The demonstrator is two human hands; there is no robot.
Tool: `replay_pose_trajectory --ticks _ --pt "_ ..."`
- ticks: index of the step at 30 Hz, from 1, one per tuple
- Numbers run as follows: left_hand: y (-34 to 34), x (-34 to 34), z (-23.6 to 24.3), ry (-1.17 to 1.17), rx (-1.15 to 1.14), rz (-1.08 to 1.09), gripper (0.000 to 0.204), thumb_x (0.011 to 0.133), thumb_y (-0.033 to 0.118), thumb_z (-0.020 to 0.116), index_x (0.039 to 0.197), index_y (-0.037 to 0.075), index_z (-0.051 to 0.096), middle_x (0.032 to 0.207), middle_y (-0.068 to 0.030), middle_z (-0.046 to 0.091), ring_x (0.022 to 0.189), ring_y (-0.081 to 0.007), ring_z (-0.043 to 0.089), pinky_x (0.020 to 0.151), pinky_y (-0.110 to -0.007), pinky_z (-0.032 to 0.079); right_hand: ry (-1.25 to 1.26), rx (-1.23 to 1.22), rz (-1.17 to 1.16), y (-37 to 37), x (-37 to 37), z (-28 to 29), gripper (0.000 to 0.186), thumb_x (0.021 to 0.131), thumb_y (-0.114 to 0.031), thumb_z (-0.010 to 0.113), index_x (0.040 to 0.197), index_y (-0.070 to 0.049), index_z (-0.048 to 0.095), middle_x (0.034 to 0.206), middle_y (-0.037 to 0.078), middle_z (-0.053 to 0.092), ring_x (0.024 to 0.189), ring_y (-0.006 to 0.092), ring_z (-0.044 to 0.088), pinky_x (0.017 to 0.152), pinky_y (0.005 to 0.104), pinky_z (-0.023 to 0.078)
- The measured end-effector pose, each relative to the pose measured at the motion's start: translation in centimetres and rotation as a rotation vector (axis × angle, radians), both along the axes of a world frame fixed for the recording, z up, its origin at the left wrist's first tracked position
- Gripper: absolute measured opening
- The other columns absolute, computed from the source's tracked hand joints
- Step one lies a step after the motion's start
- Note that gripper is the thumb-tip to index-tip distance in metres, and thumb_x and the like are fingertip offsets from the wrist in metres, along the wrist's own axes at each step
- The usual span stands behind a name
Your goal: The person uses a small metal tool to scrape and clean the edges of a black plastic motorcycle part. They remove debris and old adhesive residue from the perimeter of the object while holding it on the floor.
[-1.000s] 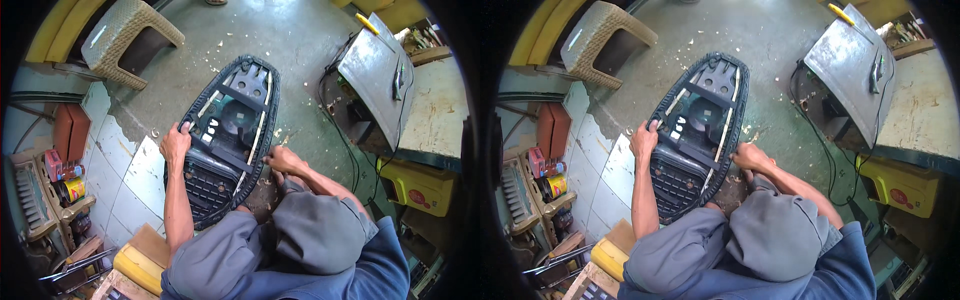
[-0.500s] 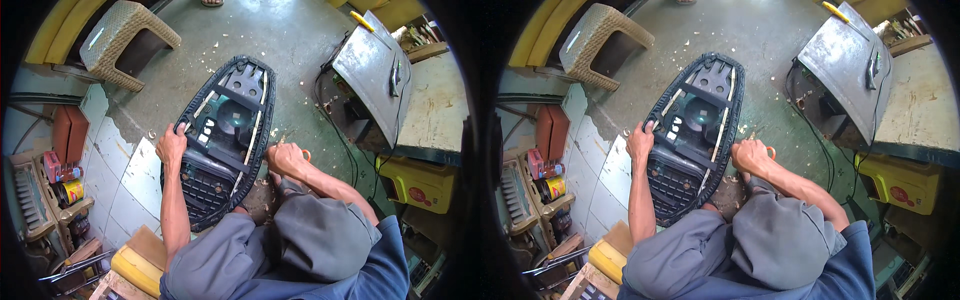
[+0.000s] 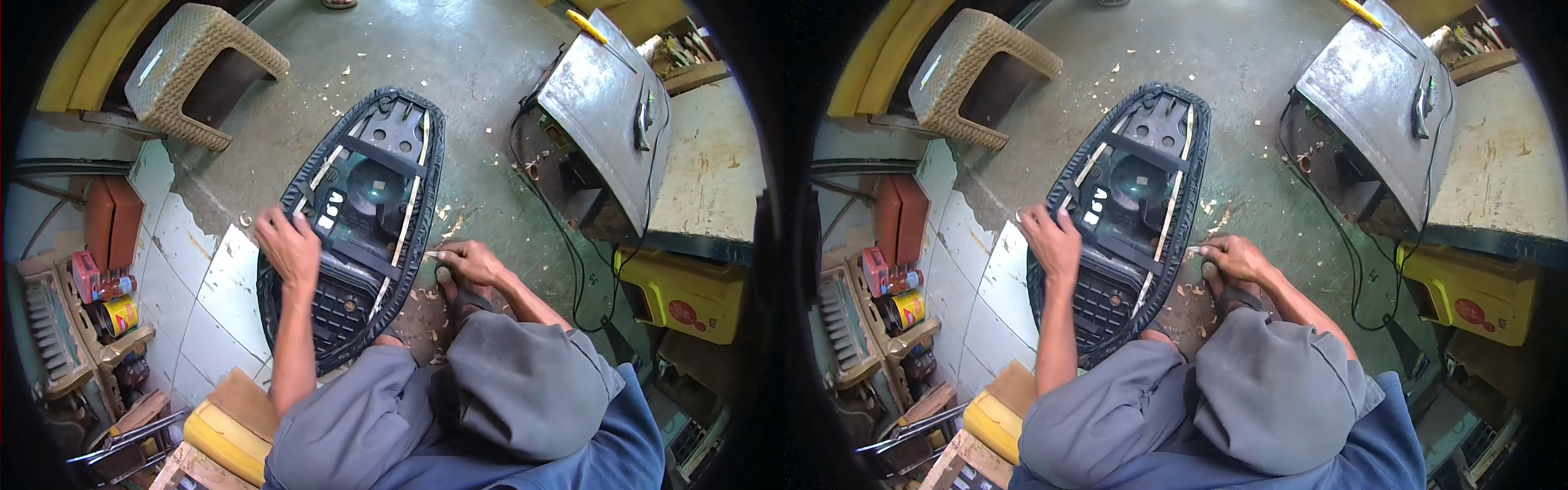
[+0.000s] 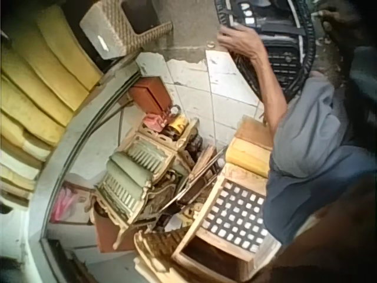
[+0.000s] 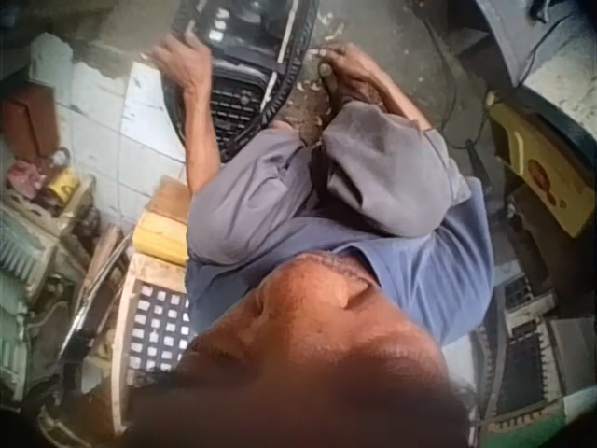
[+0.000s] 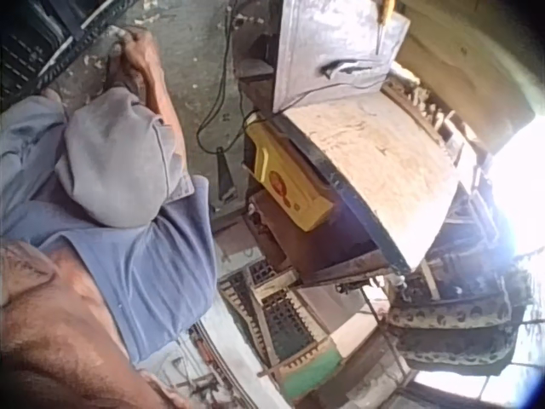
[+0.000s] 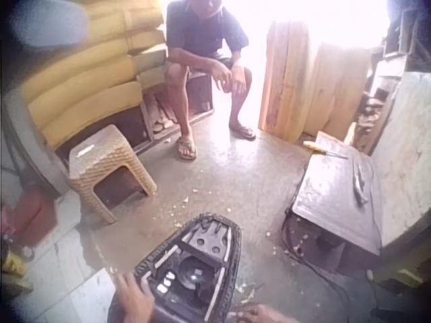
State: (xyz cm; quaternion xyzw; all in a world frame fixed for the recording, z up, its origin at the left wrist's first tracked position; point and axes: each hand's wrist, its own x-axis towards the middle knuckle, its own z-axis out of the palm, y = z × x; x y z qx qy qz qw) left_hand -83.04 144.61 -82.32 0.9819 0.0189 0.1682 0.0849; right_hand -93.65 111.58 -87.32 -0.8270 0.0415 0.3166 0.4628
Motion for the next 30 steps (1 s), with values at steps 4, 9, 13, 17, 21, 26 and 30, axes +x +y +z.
replay_pose_trajectory --ticks 4,9,13,17,21,26,30 --pt "-6.7 -6.3 -0.7 0.389 -0.547 -0.311 0.019 0.091 0.020 0.061 0.099 0.003 0.062 0.094 -0.0170 0.058 0.095 -0.0332 0.057 0.086 -0.045 0.044 -0.068 -0.555 0.074 -1.8 0.2 1.0 0.036 0.095 -0.033 0.055 0.124 -0.017 0.068 0.110 0.022 0.070 0.102 0.0393 0.067 0.090 0.0513 0.051" --pt "-10.8 -9.2 -2.2 0.466 -0.558 -0.389 0.025 0.087 0.018 0.068 0.103 0.001 0.058 0.089 -0.0197 0.062 0.079 -0.0414 0.062 0.073 -0.049 0.050 -0.313 -0.393 -0.131 -0.5 3.7 2.5 0.038 0.092 -0.037 0.058 0.105 -0.003 0.070 0.104 0.024 0.069 0.093 0.0436 0.067 0.085 0.0534 0.052" --pt "-11.3 -8.5 -3.3 0.703 -0.580 -0.394 0.028 0.085 0.018 0.070 0.102 0.000 0.056 0.090 -0.0210 0.063 0.085 -0.0430 0.063 0.076 -0.049 0.049 -0.127 -0.434 0.029 3.0 6.6 3.2 0.050 0.092 -0.047 0.058 0.095 0.000 0.073 0.095 0.026 0.071 0.088 0.0442 0.070 0.080 0.0523 0.054" --pt "-12.5 -9.7 -4.2 0.611 -0.493 -0.425 0.026 0.080 0.010 0.066 0.101 0.000 0.056 0.089 -0.0204 0.062 0.085 -0.0457 0.061 0.072 -0.051 0.046 -0.160 -0.603 0.184 5.7 7.5 2.9 0.059 0.089 -0.054 0.060 0.093 0.003 0.074 0.093 0.030 0.070 0.090 0.0441 0.070 0.081 0.0526 0.054" --pt "-13.0 -11.0 -5.2 0.368 -0.376 -0.490 0.018 0.080 0.010 0.062 0.097 0.005 0.059 0.084 -0.0144 0.057 0.077 -0.0364 0.061 0.065 -0.048 0.042 -0.130 -0.621 0.130 5.6 7.0 1.8 0.051 0.090 -0.047 0.059 0.096 0.002 0.074 0.093 0.029 0.070 0.092 0.0426 0.070 0.084 0.0509 0.054" --pt "-12.8 -11.4 -6.6 0.239 -0.193 -0.503 0.008 0.085 0.014 0.059 0.093 0.014 0.060 0.082 -0.0097 0.051 0.071 -0.0294 0.058 0.059 -0.045 0.039 -0.022 -0.215 -0.137 3.3 4.9 0.4 0.045 0.091 -0.042 0.057 0.086 0.002 0.068 0.074 0.025 0.064 0.072 0.0368 0.065 0.070 0.0495 0.048" --pt "-12.5 -12.1 -7.0 0.246 -0.156 -0.553 0.007 0.085 0.015 0.059 0.092 0.018 0.058 0.082 -0.0084 0.050 0.068 -0.0285 0.057 0.057 -0.044 0.038 -0.018 -0.105 -0.251 2.4 2.5 0.0 0.050 0.091 -0.043 0.059 0.074 0.004 0.058 0.062 0.021 0.053 0.058 0.0293 0.050 0.059 0.0463 0.040"
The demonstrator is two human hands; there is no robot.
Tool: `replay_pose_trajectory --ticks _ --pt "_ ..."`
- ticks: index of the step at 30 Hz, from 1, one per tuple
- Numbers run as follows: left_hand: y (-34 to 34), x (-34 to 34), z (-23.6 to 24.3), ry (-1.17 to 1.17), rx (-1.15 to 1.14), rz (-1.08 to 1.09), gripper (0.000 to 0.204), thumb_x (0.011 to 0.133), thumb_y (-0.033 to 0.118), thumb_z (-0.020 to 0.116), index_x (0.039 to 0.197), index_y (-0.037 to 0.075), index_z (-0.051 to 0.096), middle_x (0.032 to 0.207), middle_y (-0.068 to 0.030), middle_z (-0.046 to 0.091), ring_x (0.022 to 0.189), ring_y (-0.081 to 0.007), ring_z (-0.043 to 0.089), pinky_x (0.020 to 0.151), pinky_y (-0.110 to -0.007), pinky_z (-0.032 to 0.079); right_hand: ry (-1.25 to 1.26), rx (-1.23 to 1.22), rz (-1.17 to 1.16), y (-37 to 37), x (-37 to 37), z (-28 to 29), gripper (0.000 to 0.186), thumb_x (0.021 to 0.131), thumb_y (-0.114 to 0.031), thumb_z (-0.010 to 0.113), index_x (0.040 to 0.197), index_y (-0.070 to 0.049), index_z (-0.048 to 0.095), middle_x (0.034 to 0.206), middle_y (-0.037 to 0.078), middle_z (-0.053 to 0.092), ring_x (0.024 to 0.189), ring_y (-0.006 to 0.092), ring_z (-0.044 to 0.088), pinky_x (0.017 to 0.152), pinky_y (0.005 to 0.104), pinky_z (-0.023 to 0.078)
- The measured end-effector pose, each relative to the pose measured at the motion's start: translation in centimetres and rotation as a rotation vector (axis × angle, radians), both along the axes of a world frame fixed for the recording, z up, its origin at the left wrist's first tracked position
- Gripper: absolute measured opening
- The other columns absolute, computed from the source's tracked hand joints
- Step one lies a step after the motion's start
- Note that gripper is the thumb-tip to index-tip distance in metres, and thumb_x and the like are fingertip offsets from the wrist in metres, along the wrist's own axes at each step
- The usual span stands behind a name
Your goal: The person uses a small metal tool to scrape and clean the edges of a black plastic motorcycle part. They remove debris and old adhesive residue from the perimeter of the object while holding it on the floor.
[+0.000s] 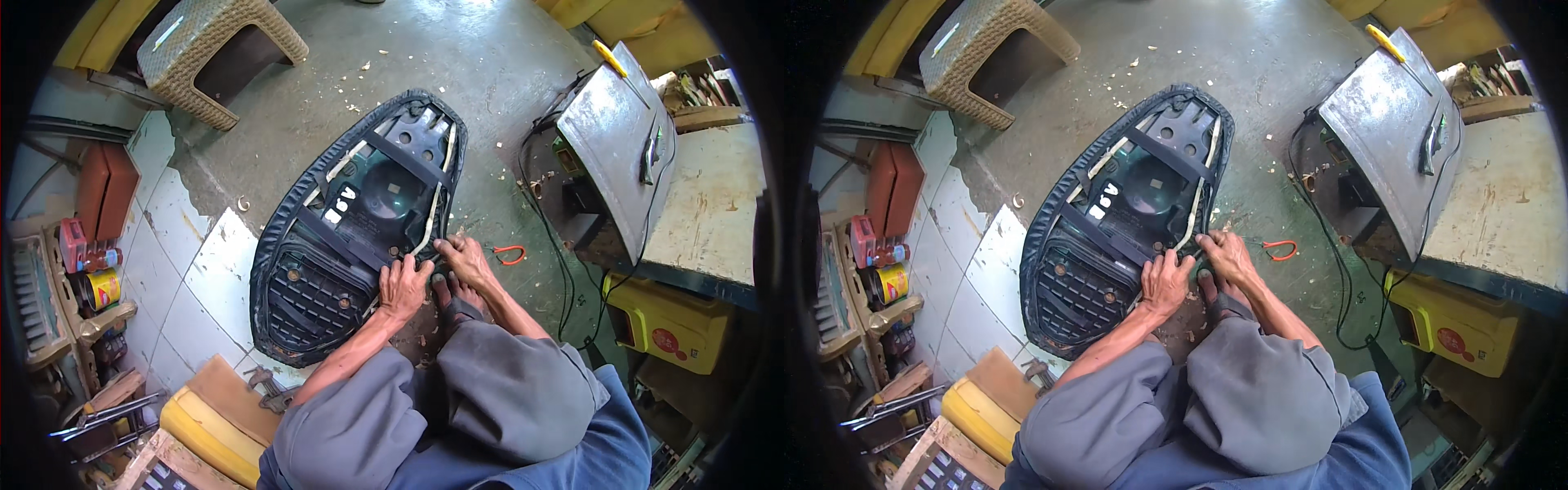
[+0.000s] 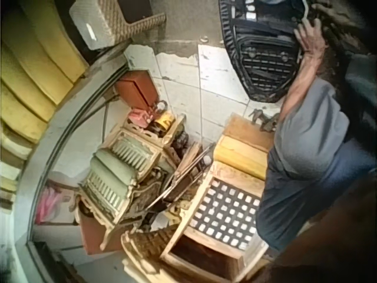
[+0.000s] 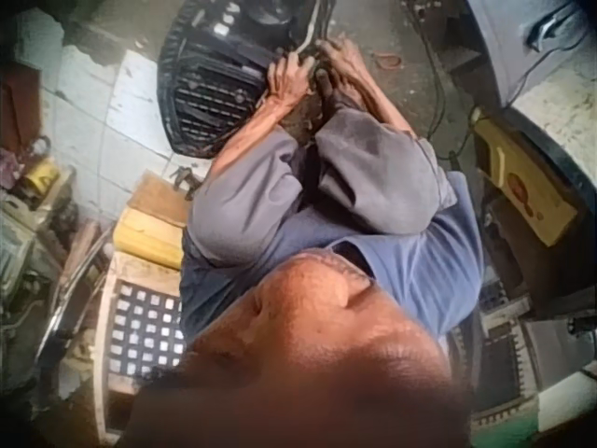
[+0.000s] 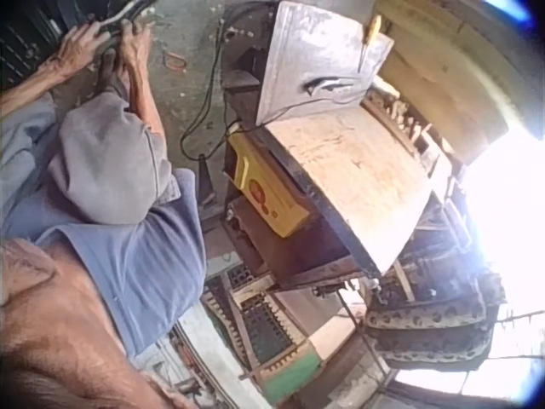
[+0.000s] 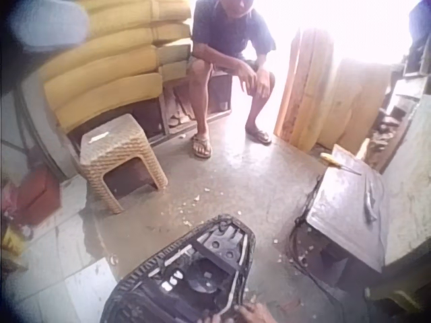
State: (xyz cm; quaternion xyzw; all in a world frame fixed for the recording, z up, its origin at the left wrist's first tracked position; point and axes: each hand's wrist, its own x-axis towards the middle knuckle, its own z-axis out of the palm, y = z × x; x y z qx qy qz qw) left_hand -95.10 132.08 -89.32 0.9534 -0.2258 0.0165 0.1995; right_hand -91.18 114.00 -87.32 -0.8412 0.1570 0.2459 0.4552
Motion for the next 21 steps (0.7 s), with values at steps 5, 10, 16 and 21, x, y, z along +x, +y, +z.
replay_pose_trajectory --ticks 5,10,16,21 --pt "1.3 -0.3 1.0 0.023 -0.031 -0.121 0.009 0.082 0.013 0.060 0.089 0.018 0.058 0.081 -0.0073 0.050 0.070 -0.0267 0.056 0.059 -0.043 0.037 0.009 0.005 -0.017 0.2 -2.7 0.7 0.048 0.091 -0.042 0.061 0.074 0.003 0.060 0.063 0.021 0.056 0.060 0.0299 0.055 0.060 0.0462 0.042" --pt "3.4 0.1 2.5 0.174 -0.102 -0.206 0.012 0.078 0.009 0.063 0.086 0.016 0.058 0.079 -0.0068 0.047 0.077 -0.0267 0.055 0.064 -0.041 0.036 0.093 -0.015 0.011 0.2 -1.1 1.7 0.057 0.089 -0.053 0.061 0.075 0.002 0.066 0.066 0.020 0.063 0.065 0.0329 0.063 0.064 0.0468 0.047" --pt "5.8 -0.2 3.9 0.197 -0.019 -0.251 0.015 0.078 0.007 0.061 0.091 0.015 0.061 0.080 -0.0082 0.048 0.079 -0.0282 0.055 0.067 -0.042 0.038 0.112 -0.245 -0.022 0.2 3.2 0.2 0.064 0.086 -0.056 0.057 0.085 0.006 0.072 0.078 0.029 0.068 0.077 0.0447 0.069 0.072 0.0516 0.052" --pt "7.1 3.5 5.7 0.387 -0.080 -0.131 0.020 0.082 0.024 0.069 0.091 0.007 0.063 0.087 -0.0104 0.055 0.083 -0.0311 0.057 0.073 -0.044 0.042 0.066 -0.194 -0.008 1.1 3.2 -1.8 0.052 0.085 -0.039 0.054 0.084 0.010 0.069 0.085 0.033 0.067 0.084 0.0478 0.068 0.080 0.0537 0.051"
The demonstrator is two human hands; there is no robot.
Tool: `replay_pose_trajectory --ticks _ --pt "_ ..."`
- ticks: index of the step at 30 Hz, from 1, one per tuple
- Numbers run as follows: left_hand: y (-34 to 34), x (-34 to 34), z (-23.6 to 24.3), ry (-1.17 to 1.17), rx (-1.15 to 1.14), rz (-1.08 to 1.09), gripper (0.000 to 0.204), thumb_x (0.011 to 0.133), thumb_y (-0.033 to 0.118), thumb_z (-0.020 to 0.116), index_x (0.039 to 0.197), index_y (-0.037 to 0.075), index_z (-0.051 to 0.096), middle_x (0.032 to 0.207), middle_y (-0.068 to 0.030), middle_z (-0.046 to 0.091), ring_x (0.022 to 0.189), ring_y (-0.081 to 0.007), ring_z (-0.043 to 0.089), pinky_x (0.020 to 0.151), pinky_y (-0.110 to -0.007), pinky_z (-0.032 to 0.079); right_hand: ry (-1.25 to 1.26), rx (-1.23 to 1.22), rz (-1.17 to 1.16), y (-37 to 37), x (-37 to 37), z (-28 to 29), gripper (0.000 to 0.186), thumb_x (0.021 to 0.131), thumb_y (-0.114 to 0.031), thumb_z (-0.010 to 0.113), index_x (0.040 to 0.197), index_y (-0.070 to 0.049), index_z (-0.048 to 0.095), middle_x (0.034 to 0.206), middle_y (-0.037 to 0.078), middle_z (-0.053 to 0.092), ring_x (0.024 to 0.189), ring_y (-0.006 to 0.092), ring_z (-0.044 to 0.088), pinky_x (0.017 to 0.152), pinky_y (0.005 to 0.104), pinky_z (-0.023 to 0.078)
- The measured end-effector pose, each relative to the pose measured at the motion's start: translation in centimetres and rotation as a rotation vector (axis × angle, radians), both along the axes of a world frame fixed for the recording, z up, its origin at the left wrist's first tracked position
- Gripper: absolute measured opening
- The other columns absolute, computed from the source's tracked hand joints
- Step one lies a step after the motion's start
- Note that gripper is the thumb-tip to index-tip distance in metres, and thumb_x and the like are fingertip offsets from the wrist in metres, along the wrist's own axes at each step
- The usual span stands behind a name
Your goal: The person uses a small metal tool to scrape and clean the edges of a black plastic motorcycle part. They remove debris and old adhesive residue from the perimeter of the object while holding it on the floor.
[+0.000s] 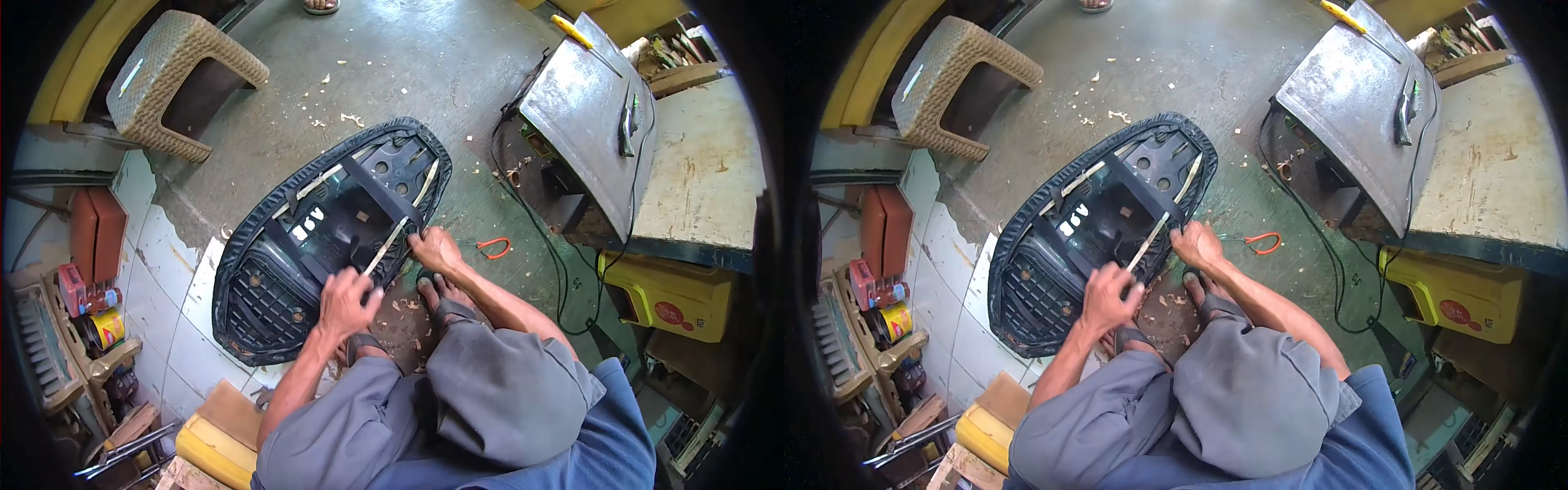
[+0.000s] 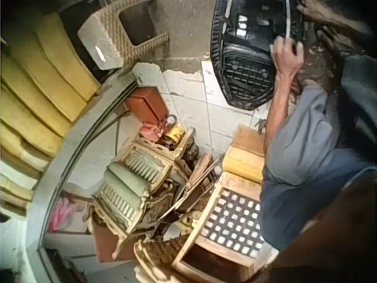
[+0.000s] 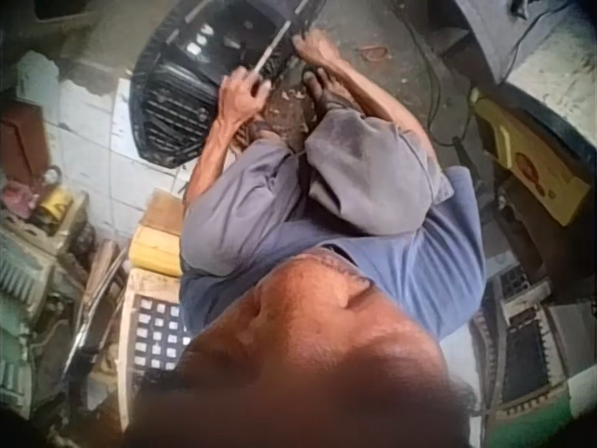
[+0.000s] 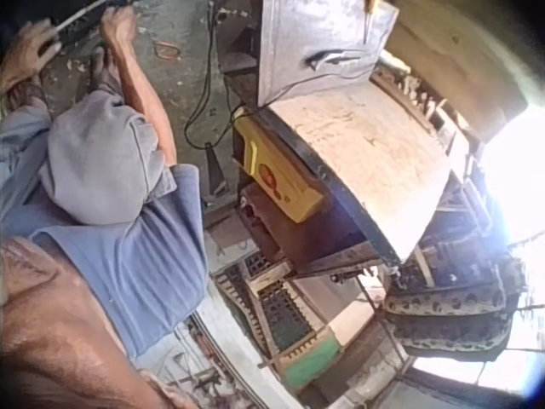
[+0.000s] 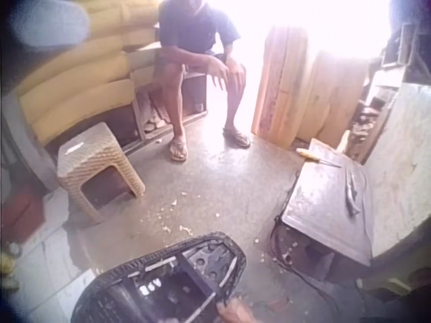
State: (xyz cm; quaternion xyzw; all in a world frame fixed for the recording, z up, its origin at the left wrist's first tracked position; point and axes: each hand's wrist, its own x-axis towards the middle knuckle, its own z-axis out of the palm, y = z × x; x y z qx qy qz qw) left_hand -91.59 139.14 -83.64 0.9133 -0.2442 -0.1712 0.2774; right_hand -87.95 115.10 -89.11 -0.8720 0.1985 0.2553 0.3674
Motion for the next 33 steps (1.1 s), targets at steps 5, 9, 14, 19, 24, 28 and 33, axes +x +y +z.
replay_pose_trajectory --ticks 5,9,14,19,24,28,33 --pt "-4.7 4.8 -2.9 -0.359 0.018 -0.035 0.043 0.093 0.024 0.057 0.136 0.019 0.058 0.148 -0.0191 0.043 0.143 -0.0384 0.032 0.117 -0.053 0.025 0.011 0.153 -0.009 0.1 -1.1 1.5 0.051 0.084 -0.040 0.054 0.081 0.009 0.067 0.084 0.035 0.065 0.082 0.0470 0.067 0.078 0.0538 0.050" --pt "-5.0 5.7 -4.8 -0.235 0.157 0.044 0.041 0.098 0.033 0.049 0.137 0.023 0.060 0.156 -0.0140 0.037 0.148 -0.0364 0.027 0.120 -0.058 0.013 -0.078 0.127 0.014 -0.5 -2.6 4.3 0.049 0.087 -0.039 0.054 0.081 0.008 0.066 0.081 0.034 0.063 0.079 0.0451 0.066 0.075 0.0512 0.050" --pt "-4.3 5.3 -5.0 -0.342 0.115 0.099 0.039 0.098 0.033 0.050 0.133 0.020 0.062 0.155 -0.0131 0.039 0.147 -0.0366 0.028 0.119 -0.060 0.013 0.048 0.198 -0.012 -0.9 -3.8 5.0 0.052 0.088 -0.044 0.056 0.080 0.006 0.066 0.078 0.029 0.065 0.075 0.0379 0.065 0.073 0.0481 0.049" --pt "-5.3 3.8 -5.8 -0.332 0.160 0.061 0.042 0.096 0.033 0.055 0.135 0.021 0.060 0.162 -0.0120 0.027 0.150 -0.0386 0.017 0.119 -0.062 0.011 0.175 0.268 -0.046 -1.9 -2.9 3.4 0.055 0.090 -0.052 0.060 0.089 0.002 0.071 0.080 0.020 0.068 0.075 0.0309 0.065 0.073 0.0446 0.050" --pt "-5.4 3.1 -5.8 -0.319 0.160 0.066 0.045 0.095 0.037 0.057 0.136 0.019 0.059 0.163 -0.0163 0.022 0.151 -0.0401 0.014 0.119 -0.063 0.008 0.029 0.170 -0.293 -4.1 0.4 2.9 0.063 0.087 -0.062 0.061 0.090 0.000 0.069 0.072 0.012 0.068 0.072 0.0220 0.066 0.070 0.0392 0.051" --pt "-5.8 3.0 -4.8 -0.247 0.111 0.077 0.054 0.092 0.048 0.059 0.134 0.014 0.060 0.163 -0.0185 0.020 0.151 -0.0417 0.013 0.118 -0.064 0.006 0.018 -0.040 -0.097 -5.8 4.0 1.4 0.063 0.085 -0.063 0.063 0.079 -0.001 0.071 0.075 0.014 0.071 0.074 0.0278 0.071 0.070 0.0413 0.052" --pt "-5.5 3.3 -3.6 -0.194 0.069 0.074 0.059 0.090 0.045 0.064 0.138 0.012 0.056 0.161 -0.0211 0.022 0.150 -0.0434 0.016 0.119 -0.064 0.007 0.152 -0.023 0.111 -7.8 6.1 -0.6 0.065 0.084 -0.063 0.062 0.082 0.001 0.074 0.079 0.019 0.072 0.079 0.0314 0.072 0.075 0.0442 0.053"
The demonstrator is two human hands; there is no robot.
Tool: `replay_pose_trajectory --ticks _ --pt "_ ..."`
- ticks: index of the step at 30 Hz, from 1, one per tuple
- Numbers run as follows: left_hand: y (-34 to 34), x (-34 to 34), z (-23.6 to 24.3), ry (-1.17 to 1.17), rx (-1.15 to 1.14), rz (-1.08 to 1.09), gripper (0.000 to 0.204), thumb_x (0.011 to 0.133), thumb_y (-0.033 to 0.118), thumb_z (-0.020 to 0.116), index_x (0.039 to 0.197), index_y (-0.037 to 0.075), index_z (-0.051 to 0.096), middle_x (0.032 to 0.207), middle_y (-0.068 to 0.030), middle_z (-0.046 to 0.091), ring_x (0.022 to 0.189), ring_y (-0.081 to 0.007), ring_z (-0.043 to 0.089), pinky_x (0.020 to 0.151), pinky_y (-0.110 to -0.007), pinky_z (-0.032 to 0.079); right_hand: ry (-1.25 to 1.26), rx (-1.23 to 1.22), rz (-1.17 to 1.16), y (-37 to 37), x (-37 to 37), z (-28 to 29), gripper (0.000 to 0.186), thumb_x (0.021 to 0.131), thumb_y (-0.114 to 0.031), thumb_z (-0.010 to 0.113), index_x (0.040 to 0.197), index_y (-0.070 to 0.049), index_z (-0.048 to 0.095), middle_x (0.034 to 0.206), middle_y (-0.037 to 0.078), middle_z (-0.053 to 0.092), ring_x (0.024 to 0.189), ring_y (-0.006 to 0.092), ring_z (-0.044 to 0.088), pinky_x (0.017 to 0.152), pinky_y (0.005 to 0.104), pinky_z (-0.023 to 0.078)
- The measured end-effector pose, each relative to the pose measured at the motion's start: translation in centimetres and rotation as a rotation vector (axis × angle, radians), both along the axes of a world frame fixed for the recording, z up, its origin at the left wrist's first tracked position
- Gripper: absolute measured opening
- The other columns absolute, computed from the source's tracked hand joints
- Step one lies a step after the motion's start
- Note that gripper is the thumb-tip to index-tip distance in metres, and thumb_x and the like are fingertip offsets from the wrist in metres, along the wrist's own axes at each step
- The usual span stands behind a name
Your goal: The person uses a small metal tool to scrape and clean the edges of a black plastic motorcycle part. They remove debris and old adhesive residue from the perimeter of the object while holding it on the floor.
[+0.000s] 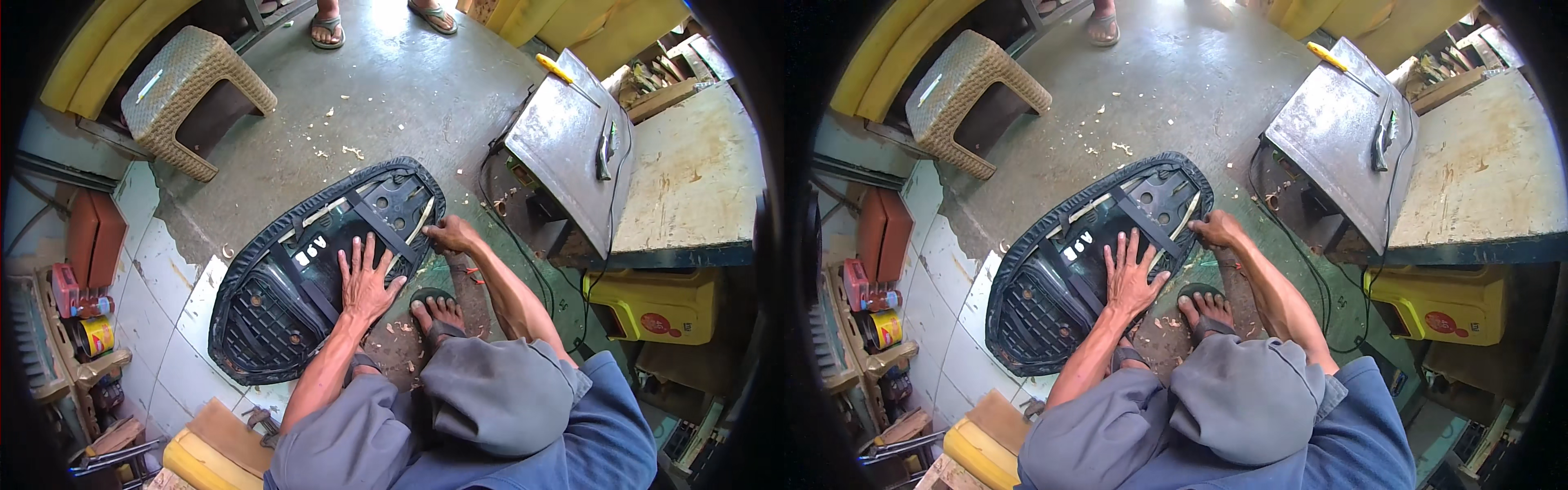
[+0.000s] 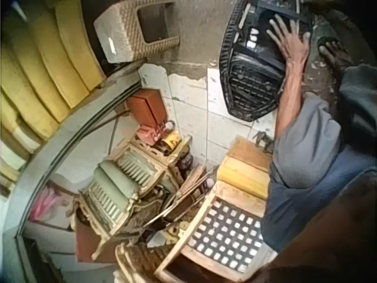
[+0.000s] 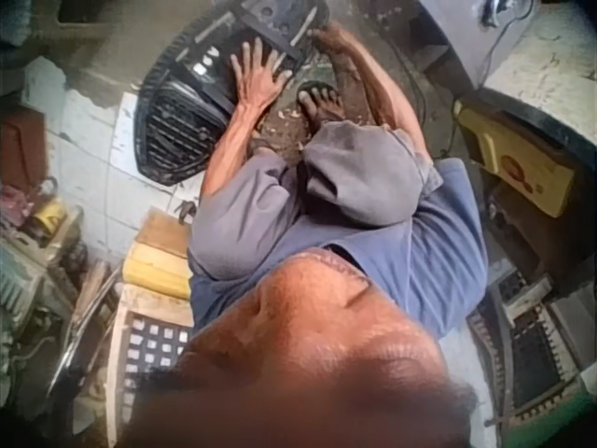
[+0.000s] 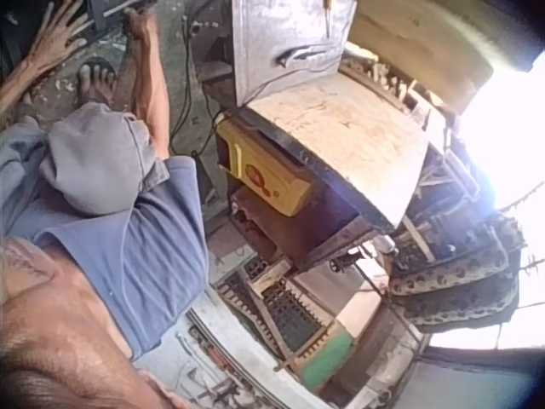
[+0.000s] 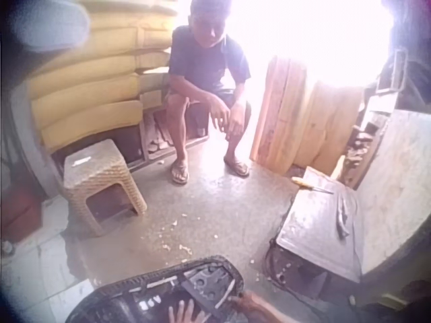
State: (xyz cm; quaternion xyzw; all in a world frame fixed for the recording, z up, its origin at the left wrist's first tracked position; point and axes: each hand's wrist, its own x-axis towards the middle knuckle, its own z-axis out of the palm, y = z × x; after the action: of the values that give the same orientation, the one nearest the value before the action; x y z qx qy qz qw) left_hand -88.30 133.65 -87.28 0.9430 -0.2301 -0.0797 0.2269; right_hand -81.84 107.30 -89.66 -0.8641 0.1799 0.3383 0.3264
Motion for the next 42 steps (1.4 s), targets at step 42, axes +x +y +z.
replay_pose_trajectory --ticks 42 --pt "0.4 -0.2 -1.5 -0.158 0.022 -0.006 0.043 0.092 0.018 0.057 0.134 0.008 0.057 0.153 -0.0158 0.039 0.146 -0.0325 0.032 0.120 -0.055 0.018 -0.053 0.218 -0.063 7.8 -9.6 1.9 0.045 0.088 -0.042 0.061 0.082 0.002 0.065 0.072 0.011 0.061 0.073 0.0187 0.059 0.067 0.0387 0.048"
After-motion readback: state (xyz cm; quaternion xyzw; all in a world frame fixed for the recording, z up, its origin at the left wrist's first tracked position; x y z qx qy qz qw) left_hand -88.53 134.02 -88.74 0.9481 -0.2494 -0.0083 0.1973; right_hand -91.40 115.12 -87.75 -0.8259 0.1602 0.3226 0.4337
